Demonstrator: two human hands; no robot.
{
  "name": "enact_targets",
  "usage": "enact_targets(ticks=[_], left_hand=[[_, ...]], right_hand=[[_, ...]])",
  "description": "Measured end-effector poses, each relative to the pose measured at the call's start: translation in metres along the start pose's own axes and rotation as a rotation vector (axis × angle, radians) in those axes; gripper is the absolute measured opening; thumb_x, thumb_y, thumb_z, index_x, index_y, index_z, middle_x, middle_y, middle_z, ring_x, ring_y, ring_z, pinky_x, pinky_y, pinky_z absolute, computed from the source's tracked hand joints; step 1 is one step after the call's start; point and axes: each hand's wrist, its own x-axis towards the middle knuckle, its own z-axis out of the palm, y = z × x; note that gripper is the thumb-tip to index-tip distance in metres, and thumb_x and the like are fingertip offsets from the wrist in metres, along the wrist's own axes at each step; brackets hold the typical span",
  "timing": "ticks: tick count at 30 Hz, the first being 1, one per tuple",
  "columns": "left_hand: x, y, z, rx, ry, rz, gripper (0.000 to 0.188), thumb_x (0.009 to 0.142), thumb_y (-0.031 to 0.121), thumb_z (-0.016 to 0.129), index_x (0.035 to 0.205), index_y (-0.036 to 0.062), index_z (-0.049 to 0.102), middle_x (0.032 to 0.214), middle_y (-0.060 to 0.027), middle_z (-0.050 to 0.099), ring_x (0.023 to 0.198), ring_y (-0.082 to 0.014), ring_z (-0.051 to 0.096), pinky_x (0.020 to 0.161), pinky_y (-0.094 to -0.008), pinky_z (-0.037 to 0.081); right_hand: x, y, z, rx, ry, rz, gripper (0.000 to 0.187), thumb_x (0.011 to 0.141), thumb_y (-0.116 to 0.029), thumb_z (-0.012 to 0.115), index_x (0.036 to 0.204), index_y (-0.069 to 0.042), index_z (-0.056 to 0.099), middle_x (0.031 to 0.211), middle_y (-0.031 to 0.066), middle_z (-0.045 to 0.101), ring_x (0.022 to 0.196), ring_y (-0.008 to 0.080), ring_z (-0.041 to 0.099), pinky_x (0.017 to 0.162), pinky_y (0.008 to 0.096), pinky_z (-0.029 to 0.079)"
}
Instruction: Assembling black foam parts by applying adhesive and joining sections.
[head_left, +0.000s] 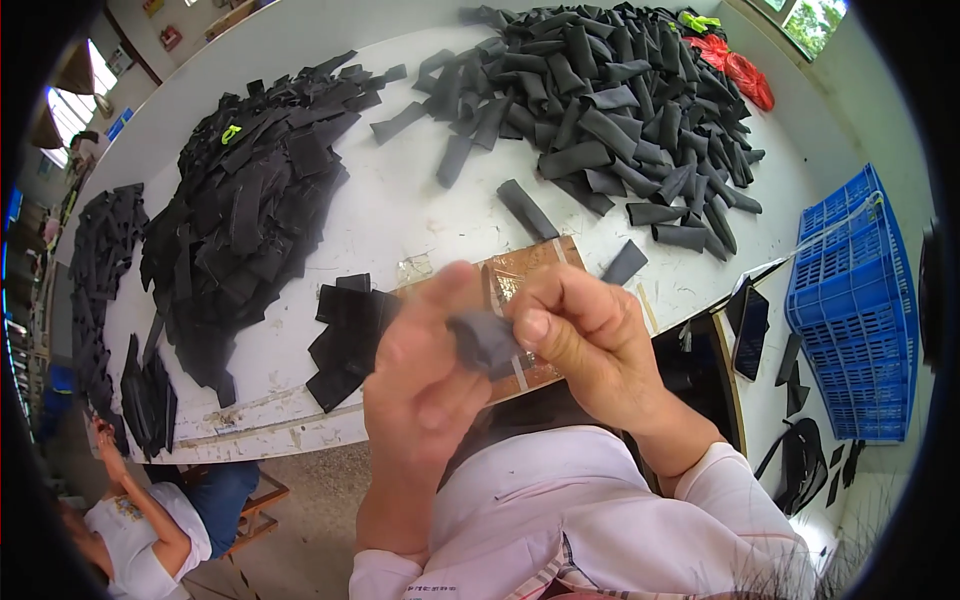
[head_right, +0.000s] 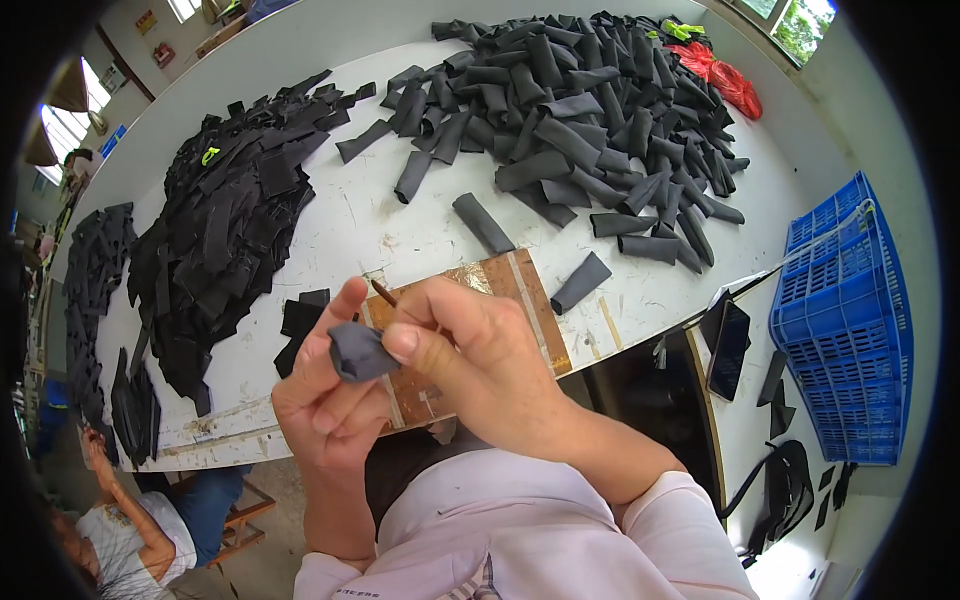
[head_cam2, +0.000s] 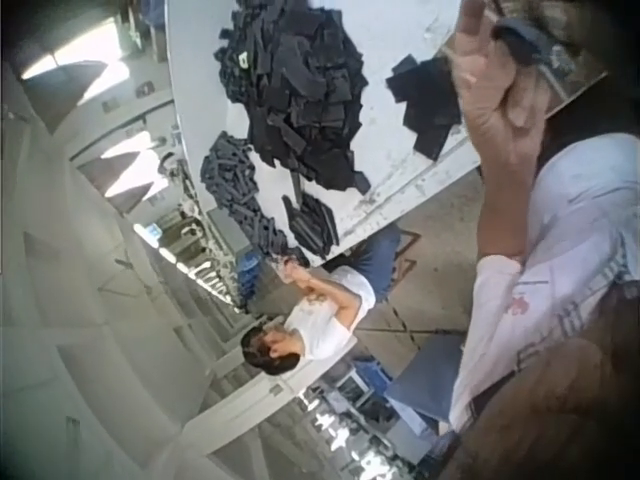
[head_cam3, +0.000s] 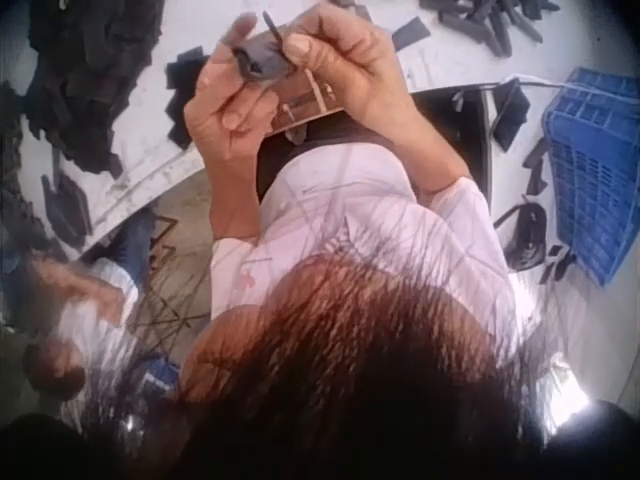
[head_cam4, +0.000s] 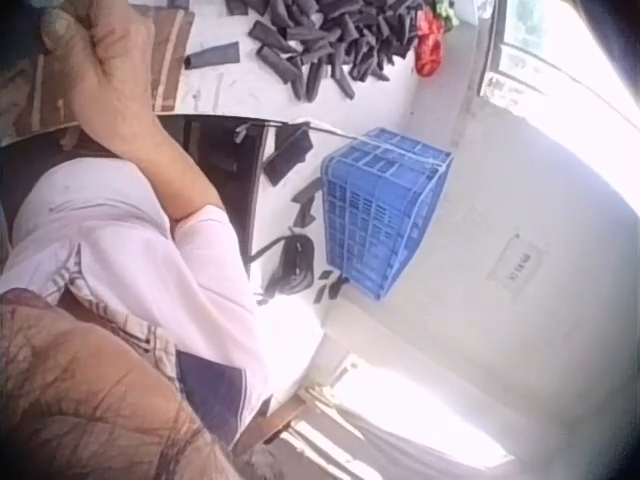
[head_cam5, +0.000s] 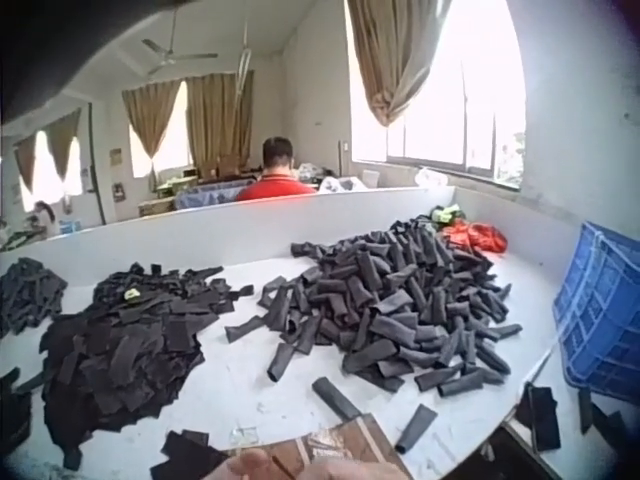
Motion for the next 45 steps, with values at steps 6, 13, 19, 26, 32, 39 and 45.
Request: enact_targets(ticks=[6,13,19,26,32,39,45], left_hand=[[0.032,0.014,-0.007,-0.107,0.101,0.001,0.036,0.087,0.005,0.035,0.122,-0.0051,0.035,0.084,-0.0159,0.056,0.037,-0.0058,0.033,0.035,-0.0184,0.027],[0.032,0.004,-0.069,0.168,0.143,-0.091,0.030,0.078,0.008,0.052,0.108,0.0021,0.051,0.090,-0.0110,0.057,0.044,-0.0027,0.033,0.037,-0.0152,0.022],[0.032,-0.005,-0.027,0.284,0.191,0.085,0.045,0.071,0.001,0.050,0.113,-0.0059,0.037,0.077,-0.0117,0.054,0.035,-0.0053,0.028,0.033,-0.0181,0.023],[0.031,-0.009,-0.046,0.651,0.246,0.138,0.048,0.067,0.009,0.061,0.108,-0.0053,0.040,0.072,-0.0047,0.051,0.041,-0.0031,0.032,0.034,-0.0156,0.023],[0.035,-0.016,-0.044,1.140,0.276,0.608,0.053,0.075,0.020,0.066,0.113,-0.0068,0.042,0.088,-0.0107,0.056,0.074,-0.0114,0.053,0.067,-0.0215,0.044],[0.033,-0.014,-0.022,1.399,0.004,0.608,0.014,0.079,0.007,0.059,0.089,-0.0026,0.058,0.097,-0.0142,0.057,0.089,-0.0158,0.052,0.082,-0.0276,0.040],[0.024,-0.021,-0.023,0.851,0.093,0.767,0.008,0.084,0.006,0.052,0.088,0.0007,0.056,0.089,-0.0111,0.058,0.084,-0.0153,0.052,0.082,-0.0295,0.039]], right_hand=[[0.047,0.012,-0.020,0.325,-0.182,0.224,0.024,0.083,-0.026,0.056,0.073,-0.005,0.054,0.062,-0.0033,0.046,0.057,0.0040,0.040,0.051,0.0177,0.033],[0.040,0.086,-0.011,0.516,-0.126,0.373,0.028,0.086,-0.026,0.052,0.068,-0.005,0.052,0.059,-0.0031,0.043,0.054,0.0056,0.036,0.051,0.0194,0.031],[0.051,0.064,-0.023,0.363,-0.269,0.247,0.026,0.085,-0.026,0.055,0.070,-0.005,0.052,0.060,-0.0043,0.042,0.055,0.0047,0.034,0.049,0.0195,0.029],[0.056,0.100,-0.023,0.442,-0.392,0.187,0.026,0.084,-0.027,0.057,0.071,-0.005,0.053,0.060,-0.0043,0.043,0.053,0.0050,0.035,0.047,0.0191,0.029],[0.054,0.102,-0.025,0.391,-0.290,0.162,0.028,0.085,-0.028,0.055,0.072,-0.003,0.052,0.056,-0.0026,0.043,0.051,0.0054,0.039,0.047,0.0195,0.031],[0.047,0.063,-0.030,-0.359,0.007,-0.530,0.033,0.080,-0.034,0.057,0.080,-0.002,0.052,0.065,0.0063,0.048,0.061,0.0172,0.049,0.051,0.0291,0.040],[0.043,0.031,-0.024,-0.992,-0.186,-0.606,0.033,0.067,-0.033,0.064,0.080,-0.004,0.054,0.068,0.0067,0.051,0.067,0.0235,0.053,0.054,0.0328,0.043]])
